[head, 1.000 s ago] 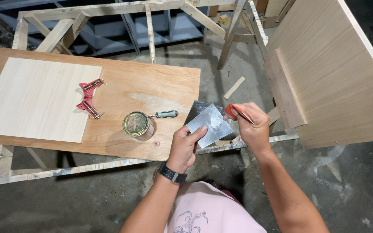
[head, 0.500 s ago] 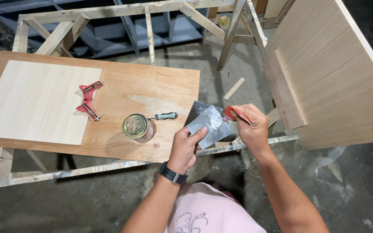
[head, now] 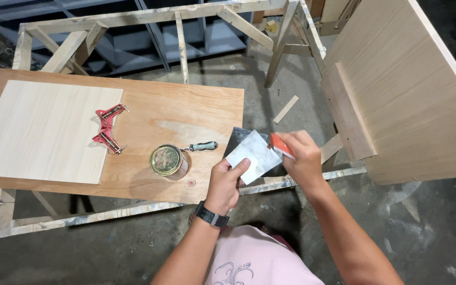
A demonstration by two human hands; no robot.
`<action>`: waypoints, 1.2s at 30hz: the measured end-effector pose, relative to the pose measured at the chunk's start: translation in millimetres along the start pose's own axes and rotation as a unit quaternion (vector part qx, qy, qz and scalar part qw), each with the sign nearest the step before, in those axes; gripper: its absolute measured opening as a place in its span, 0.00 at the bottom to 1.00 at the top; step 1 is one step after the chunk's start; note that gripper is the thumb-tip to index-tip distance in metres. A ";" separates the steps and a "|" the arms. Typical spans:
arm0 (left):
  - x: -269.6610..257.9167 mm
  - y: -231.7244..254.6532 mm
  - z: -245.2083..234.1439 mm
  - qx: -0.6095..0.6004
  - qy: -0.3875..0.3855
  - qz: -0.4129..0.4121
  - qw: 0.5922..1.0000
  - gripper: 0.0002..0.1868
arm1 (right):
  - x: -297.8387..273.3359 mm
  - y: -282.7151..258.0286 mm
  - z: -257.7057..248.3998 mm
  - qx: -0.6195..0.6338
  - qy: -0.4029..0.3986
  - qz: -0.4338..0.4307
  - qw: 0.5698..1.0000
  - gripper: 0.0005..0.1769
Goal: The person sands a white wooden board using sandpaper, then applies a substance from a can and a tube onto a metal scraper. They spread the substance on the scraper and apply it to the board's edge.
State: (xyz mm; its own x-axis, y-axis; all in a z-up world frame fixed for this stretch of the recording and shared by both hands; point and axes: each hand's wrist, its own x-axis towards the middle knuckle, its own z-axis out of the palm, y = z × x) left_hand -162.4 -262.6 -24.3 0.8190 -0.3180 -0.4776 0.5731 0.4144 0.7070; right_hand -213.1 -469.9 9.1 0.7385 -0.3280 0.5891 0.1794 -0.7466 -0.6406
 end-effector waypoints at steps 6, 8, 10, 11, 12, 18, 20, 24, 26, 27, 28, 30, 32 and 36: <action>12.5 23.7 -24.9 0.014 0.014 0.018 1.000 0.16 | 10.7 -5.9 19.4 0.103 0.061 0.215 0.969 0.08; 17.4 35.6 -41.0 0.017 0.021 0.027 0.999 0.15 | 3.2 4.4 40.4 0.230 0.066 0.399 0.885 0.12; 14.8 55.4 -55.2 0.003 0.031 0.054 0.998 0.12 | -15.9 24.7 68.7 0.274 -0.004 0.485 0.830 0.22; 7.6 73.9 -57.7 0.005 0.038 0.054 0.998 0.12 | -22.2 22.2 88.7 0.277 -0.009 0.489 0.827 0.22; 0.7 91.9 -59.8 0.005 0.040 0.069 0.997 0.11 | -28.9 19.5 108.2 0.253 -0.088 0.506 0.820 0.22; -14.5 160.7 -94.5 0.017 0.061 0.112 0.992 0.07 | -41.9 6.5 206.9 0.003 -0.358 0.428 0.830 0.22; -12.2 169.0 -105.9 0.024 0.062 0.110 0.992 0.06 | -40.4 3.6 222.5 -0.080 -0.402 0.393 0.823 0.20; -1.0 165.1 -113.3 0.034 0.033 0.089 0.995 0.05 | -27.9 6.5 222.6 -0.170 -0.424 0.338 0.823 0.20; 4.1 154.9 -107.9 0.037 0.012 0.072 0.997 0.05 | -18.9 9.9 214.8 -0.194 -0.415 0.352 0.816 0.23; 5.4 149.2 -101.4 0.033 -0.003 0.058 0.998 0.05 | -15.0 12.5 209.2 -0.193 -0.390 0.358 0.826 0.23; 6.7 142.6 -94.1 0.029 -0.019 0.043 0.998 0.05 | -11.4 16.0 201.9 -0.192 -0.364 0.364 0.836 0.24; 8.2 129.1 -66.5 0.016 -0.033 0.021 0.999 0.07 | -3.1 23.5 191.0 -0.196 -0.344 0.371 0.840 0.22; 3.3 108.2 -36.4 0.003 -0.042 0.000 0.999 0.09 | 0.5 27.7 181.7 -0.199 -0.327 0.375 0.844 0.20; -41.5 67.6 51.3 -0.045 -0.081 -0.048 0.995 0.11 | 7.8 36.3 170.4 -0.243 -0.279 0.327 0.870 0.18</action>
State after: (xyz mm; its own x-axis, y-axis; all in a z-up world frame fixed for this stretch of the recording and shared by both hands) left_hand -159.1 -265.2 70.1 0.7492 -0.4906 -0.4450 0.6547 0.4470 0.6096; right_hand -90.0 -400.9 -93.5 0.8045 -0.5435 -0.2395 -0.5925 -0.7070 -0.3862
